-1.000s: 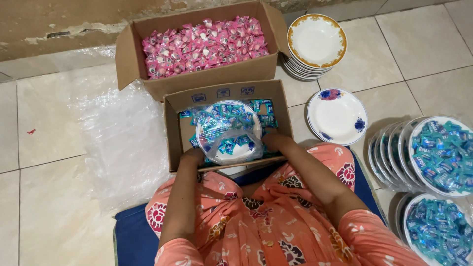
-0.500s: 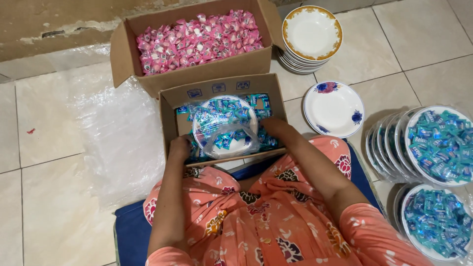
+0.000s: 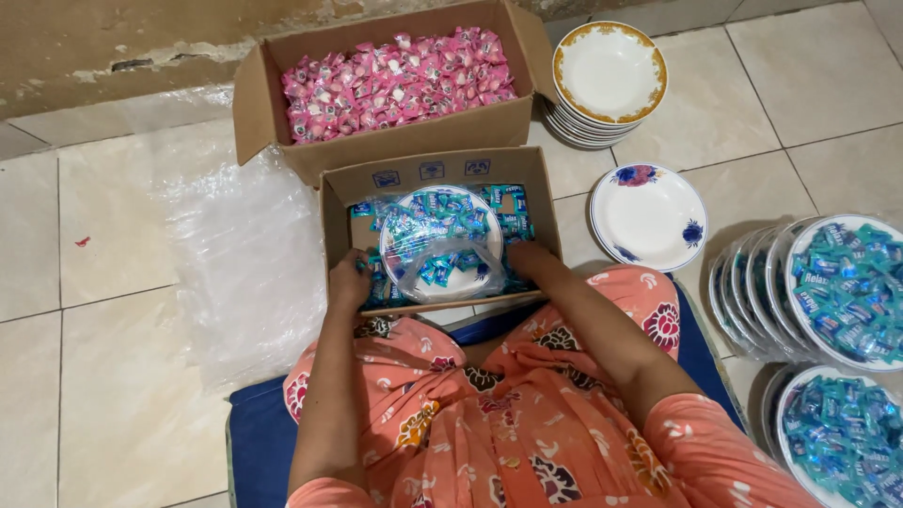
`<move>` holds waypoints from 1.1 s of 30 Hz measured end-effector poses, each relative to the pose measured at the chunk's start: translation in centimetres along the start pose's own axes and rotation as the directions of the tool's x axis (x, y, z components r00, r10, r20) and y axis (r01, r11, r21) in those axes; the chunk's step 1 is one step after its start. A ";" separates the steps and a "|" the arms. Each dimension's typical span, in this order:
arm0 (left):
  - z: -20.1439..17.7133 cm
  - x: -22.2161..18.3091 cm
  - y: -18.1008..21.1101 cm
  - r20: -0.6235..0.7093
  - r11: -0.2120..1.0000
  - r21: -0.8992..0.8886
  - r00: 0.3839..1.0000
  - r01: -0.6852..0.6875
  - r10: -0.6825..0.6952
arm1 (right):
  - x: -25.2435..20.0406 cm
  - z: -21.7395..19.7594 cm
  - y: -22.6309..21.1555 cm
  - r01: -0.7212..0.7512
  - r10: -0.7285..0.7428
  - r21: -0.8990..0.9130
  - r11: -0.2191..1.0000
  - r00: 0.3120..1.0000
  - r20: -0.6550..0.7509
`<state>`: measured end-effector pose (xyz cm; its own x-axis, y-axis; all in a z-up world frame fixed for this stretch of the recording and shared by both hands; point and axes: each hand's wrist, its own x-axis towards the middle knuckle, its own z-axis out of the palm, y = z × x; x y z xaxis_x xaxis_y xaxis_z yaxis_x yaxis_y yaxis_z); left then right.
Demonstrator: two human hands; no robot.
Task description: The person places blue candies into a clear plastic bag positioned over a white plate inside a cardboard box.
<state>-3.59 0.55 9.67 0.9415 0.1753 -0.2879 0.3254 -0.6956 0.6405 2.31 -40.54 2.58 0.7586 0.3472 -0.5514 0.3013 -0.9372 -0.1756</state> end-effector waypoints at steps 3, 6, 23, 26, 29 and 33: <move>0.3 -0.1 -0.3 -0.006 0.981 -0.183 0.998 -0.062 0.062 | -5.7 -6.0 -2.8 0.051 -0.035 0.182 0.982 0.995 -0.088; -2.4 -4.1 5.1 0.103 0.867 -0.499 0.991 -0.021 0.084 | -9.5 -9.3 -5.1 0.080 -0.020 0.299 0.951 0.980 -0.196; 5.3 -5.7 8.8 0.179 0.902 -0.162 0.888 -0.399 0.425 | -13.6 -9.4 -9.1 0.359 -0.076 0.838 0.411 0.929 -0.361; 5.7 -5.0 8.1 0.168 0.928 -0.203 0.923 -0.312 0.346 | -12.7 -9.5 -10.8 0.377 -0.186 0.807 0.454 0.926 -0.329; 5.3 -4.4 6.9 0.078 0.886 -0.414 0.961 -0.210 0.264 | -12.3 -9.8 -11.6 0.399 -0.239 0.798 0.451 0.916 -0.323; 2.9 -1.9 5.7 -0.242 0.973 -0.140 0.959 -0.185 0.148 | -10.3 -9.2 -10.2 0.359 -0.071 0.908 0.216 0.933 -0.352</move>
<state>-3.76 -5.81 11.79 0.9722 0.2338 -0.0094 0.1545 -0.6113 0.7761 -3.27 -34.20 17.52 0.8899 0.4023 -0.2152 -0.1875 -0.1075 -0.9764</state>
